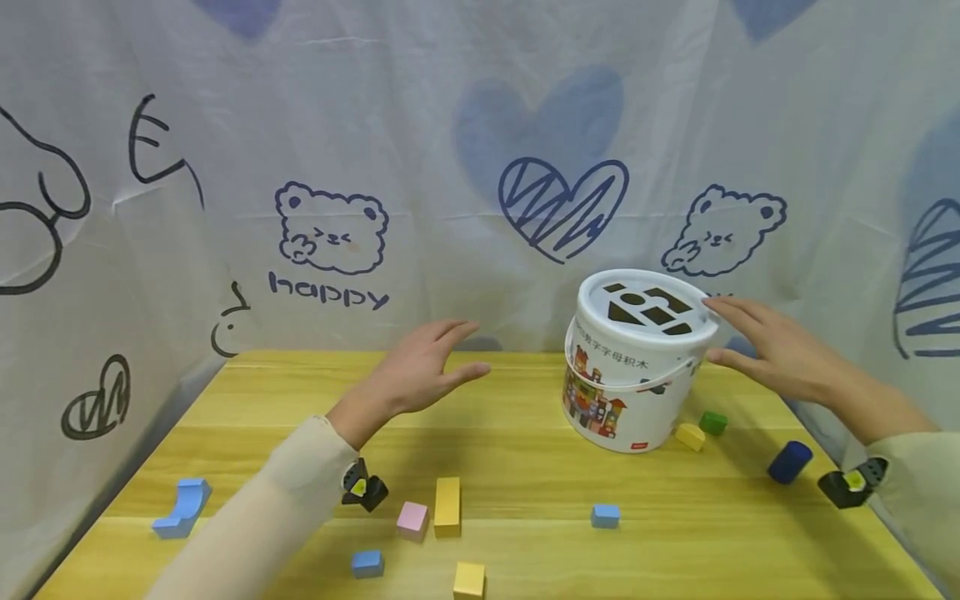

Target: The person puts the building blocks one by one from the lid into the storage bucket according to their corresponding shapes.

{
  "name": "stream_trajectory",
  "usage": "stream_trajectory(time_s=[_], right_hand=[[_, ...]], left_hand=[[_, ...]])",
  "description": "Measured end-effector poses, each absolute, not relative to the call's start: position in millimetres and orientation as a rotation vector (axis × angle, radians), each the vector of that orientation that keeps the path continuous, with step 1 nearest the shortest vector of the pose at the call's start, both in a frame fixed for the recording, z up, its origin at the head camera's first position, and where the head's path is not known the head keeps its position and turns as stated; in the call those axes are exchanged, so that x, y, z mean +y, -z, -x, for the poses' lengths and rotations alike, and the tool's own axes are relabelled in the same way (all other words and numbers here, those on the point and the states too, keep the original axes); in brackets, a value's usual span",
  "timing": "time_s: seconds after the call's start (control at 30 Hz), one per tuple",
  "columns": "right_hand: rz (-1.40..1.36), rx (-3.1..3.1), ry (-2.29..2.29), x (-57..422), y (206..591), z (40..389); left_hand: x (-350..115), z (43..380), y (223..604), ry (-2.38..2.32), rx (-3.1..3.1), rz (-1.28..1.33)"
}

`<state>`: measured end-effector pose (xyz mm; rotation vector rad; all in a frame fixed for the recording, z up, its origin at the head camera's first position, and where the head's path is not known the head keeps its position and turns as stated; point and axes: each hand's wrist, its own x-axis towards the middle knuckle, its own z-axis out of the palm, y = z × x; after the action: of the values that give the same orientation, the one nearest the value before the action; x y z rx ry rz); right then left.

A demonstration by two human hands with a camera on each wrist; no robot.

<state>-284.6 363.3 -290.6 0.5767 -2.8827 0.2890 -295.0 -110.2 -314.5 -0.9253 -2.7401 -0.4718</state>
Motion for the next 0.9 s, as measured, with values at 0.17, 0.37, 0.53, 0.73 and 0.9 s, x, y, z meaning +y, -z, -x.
stream_trajectory(time_s=[0.17,0.37,0.53,0.73,0.9], right_hand=[[-0.639,-2.862,-0.28,362.1,291.0,291.2],[-0.643,-2.882,-0.286,360.9,293.1,295.6],[-0.603,-2.901,-0.311,358.7,294.2,296.1],[-0.575,-2.9,-0.298,353.7,295.5,294.0],[-0.596,-2.873,-0.299,348.7,295.6,290.2]], left_hand=[[-91.1,300.2,312.6,0.489,-2.742,0.93],[-72.5,305.1,308.8,0.538,-2.763,0.93],[-59.0,309.8,307.2,0.575,-2.777,0.912],[-45.8,316.2,308.1,0.569,-2.825,0.897],[-35.8,322.0,307.2,0.575,-2.854,0.86]])
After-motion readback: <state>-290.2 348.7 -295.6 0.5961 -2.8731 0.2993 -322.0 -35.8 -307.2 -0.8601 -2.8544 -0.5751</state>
